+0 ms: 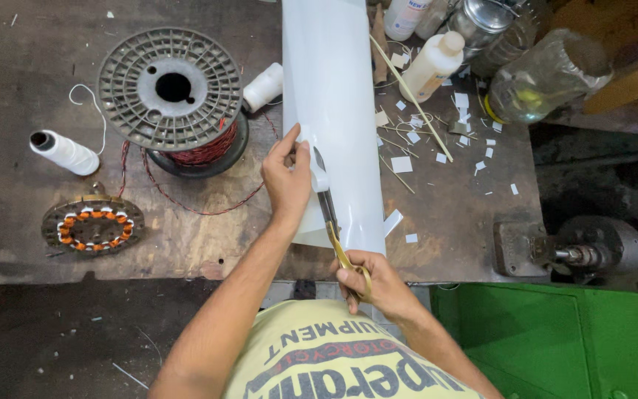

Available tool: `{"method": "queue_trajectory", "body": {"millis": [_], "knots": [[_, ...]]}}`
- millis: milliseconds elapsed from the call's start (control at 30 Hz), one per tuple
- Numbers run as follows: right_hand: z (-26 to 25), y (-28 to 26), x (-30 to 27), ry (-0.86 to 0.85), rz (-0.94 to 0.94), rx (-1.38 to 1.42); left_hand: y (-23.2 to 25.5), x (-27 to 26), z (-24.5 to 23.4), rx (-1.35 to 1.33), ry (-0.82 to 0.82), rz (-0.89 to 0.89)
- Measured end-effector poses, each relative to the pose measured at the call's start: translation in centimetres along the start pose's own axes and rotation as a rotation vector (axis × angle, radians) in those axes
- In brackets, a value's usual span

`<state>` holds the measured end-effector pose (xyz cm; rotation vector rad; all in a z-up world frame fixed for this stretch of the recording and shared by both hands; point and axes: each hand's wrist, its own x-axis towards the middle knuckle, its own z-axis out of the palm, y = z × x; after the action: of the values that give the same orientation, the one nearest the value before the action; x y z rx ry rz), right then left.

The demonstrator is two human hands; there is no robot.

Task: The person cuts a long strip from a white insulating sheet using scissors, then repeatedly cuts small rectangular pieces and places them into slots on a circular stator component on the workbench.

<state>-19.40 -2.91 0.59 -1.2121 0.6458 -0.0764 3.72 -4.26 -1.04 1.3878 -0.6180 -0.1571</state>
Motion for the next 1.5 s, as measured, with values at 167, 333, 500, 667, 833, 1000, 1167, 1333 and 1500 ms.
{"method": "queue_trajectory", "body": {"millis": [167, 333, 500, 667, 833, 1000, 1167, 1333, 1500], "knots": [[-2.1, -1.6, 1.8, -0.183, -0.101, 0.068, 0.3, -1.7, -0.1, 0.011, -0.036, -0.043], [-2.5, -1.5, 2.8, -0.3, -0.134, 0.186, 1.4, -2.2, -0.7, 0.049, -0.053, -0.024], [-2.4, 0.1, 2.5, -0.289, -0.096, 0.23, 1.7, -2.8, -0.9, 0.027, -0.073, -0.057], [-2.5, 0.6, 2.5, -0.327, -0.109, 0.318, 1.8, -2.9, -0.9, 0.041, -0.071, -0.043], [-2.3, 0.7, 2.3, -0.261, -0.186, 0.206, 1.7, -3.1, -0.8, 0.04, -0.076, -0.034], [-1.8, 1.0, 2.1, -0.275, -0.285, 0.29, 2.2, -3.6, -0.6, 0.044, -0.073, 0.0], [-1.7, 1.3, 2.5, -0.219, -0.219, 0.29, 2.7, -3.6, -0.8, 0.082, -0.09, -0.043], [-2.0, 1.3, 2.5, -0.224, -0.111, 0.266, 2.6, -3.9, -0.9, 0.079, -0.089, -0.047], [-2.2, 1.0, 2.4, -0.208, -0.073, 0.228, 2.5, -3.1, -0.8, 0.019, -0.094, -0.039]]}}
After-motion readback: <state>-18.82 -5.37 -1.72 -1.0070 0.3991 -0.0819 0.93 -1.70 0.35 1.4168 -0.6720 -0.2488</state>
